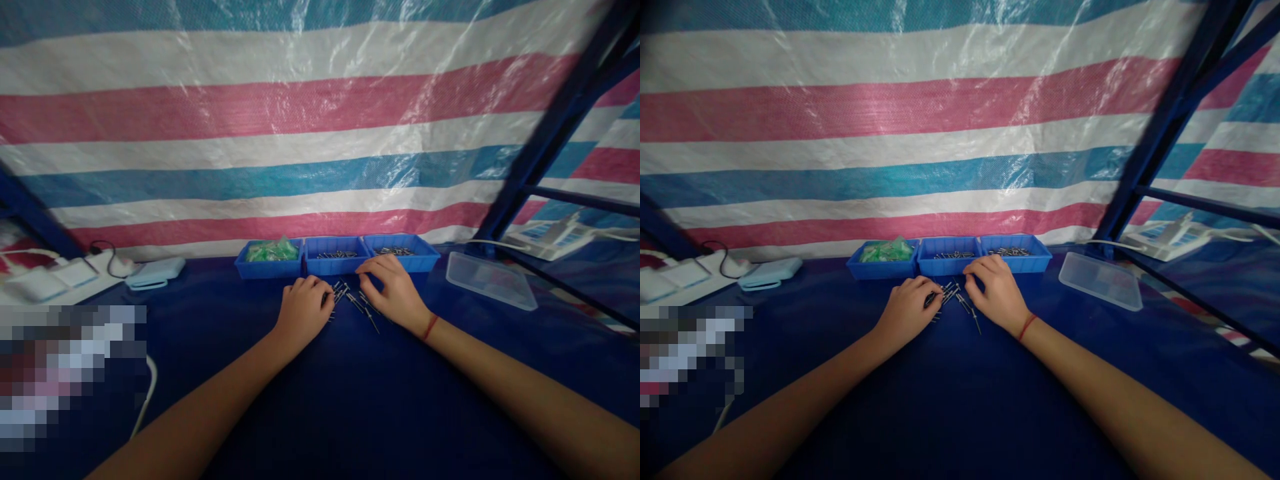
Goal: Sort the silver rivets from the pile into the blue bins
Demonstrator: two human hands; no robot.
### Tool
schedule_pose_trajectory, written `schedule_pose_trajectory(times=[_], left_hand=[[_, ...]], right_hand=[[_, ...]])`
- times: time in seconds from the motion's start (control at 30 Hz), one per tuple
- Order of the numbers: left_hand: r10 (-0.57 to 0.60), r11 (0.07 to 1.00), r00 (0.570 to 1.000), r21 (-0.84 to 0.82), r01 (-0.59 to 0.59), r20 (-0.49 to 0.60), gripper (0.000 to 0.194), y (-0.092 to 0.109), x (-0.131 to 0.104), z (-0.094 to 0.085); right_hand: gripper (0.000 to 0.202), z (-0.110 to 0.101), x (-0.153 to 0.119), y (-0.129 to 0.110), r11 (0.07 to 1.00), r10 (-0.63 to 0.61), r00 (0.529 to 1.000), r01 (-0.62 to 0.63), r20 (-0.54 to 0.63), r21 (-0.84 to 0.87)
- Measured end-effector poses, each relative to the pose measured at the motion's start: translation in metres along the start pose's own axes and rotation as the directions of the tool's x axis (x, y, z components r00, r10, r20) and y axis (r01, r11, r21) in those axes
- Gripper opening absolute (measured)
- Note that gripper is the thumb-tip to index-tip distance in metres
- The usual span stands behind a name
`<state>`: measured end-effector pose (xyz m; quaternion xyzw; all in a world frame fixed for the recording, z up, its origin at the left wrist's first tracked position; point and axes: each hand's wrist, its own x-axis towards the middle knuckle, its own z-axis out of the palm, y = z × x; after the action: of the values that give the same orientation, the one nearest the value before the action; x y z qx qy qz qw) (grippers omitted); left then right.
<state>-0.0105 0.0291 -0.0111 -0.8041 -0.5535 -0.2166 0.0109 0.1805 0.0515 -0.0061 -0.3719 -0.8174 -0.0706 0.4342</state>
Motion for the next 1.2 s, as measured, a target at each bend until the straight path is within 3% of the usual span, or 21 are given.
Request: schedule_pose_trajectory(times=[0.43, 0.53, 0.7, 0.87, 1.2], left_hand=[[-0.035, 0.999, 0.998, -0.012, 0.035, -0.058, 0.019, -0.002, 0.000, 0.005], [-0.030, 0.993, 0.989, -0.116, 0.013, -0.145, 0.017, -0.003, 0.000, 0.006], [0.035, 0.934, 0.970, -0.338, -0.117, -0.241, 0.016, -0.008, 0.005, 0.008], [0.041, 0.902, 0.968, -0.408, -0.142, -0.248, 0.016, -0.011, 0.007, 0.011], [0.039, 0.894, 0.973, -0.426, -0.135, -0.226, 0.014, -0.005, 0.004, 0.005]], right_hand=[[0.012, 0.007, -0.002, -0.005, 0.994, 0.032, 0.997, -0.040, 0.075, 0.100], [0.012, 0.007, -0.002, -0.008, 0.990, 0.049, 0.995, -0.060, 0.086, 0.128], [0.016, 0.007, -0.001, -0.016, 0.943, 0.147, 0.980, -0.181, 0.136, 0.278], [0.015, 0.008, -0.001, -0.022, 0.872, 0.244, 0.957, -0.286, 0.154, 0.397], [0.013, 0.008, -0.001, -0.021, 0.854, 0.271, 0.957, -0.291, 0.108, 0.431]])
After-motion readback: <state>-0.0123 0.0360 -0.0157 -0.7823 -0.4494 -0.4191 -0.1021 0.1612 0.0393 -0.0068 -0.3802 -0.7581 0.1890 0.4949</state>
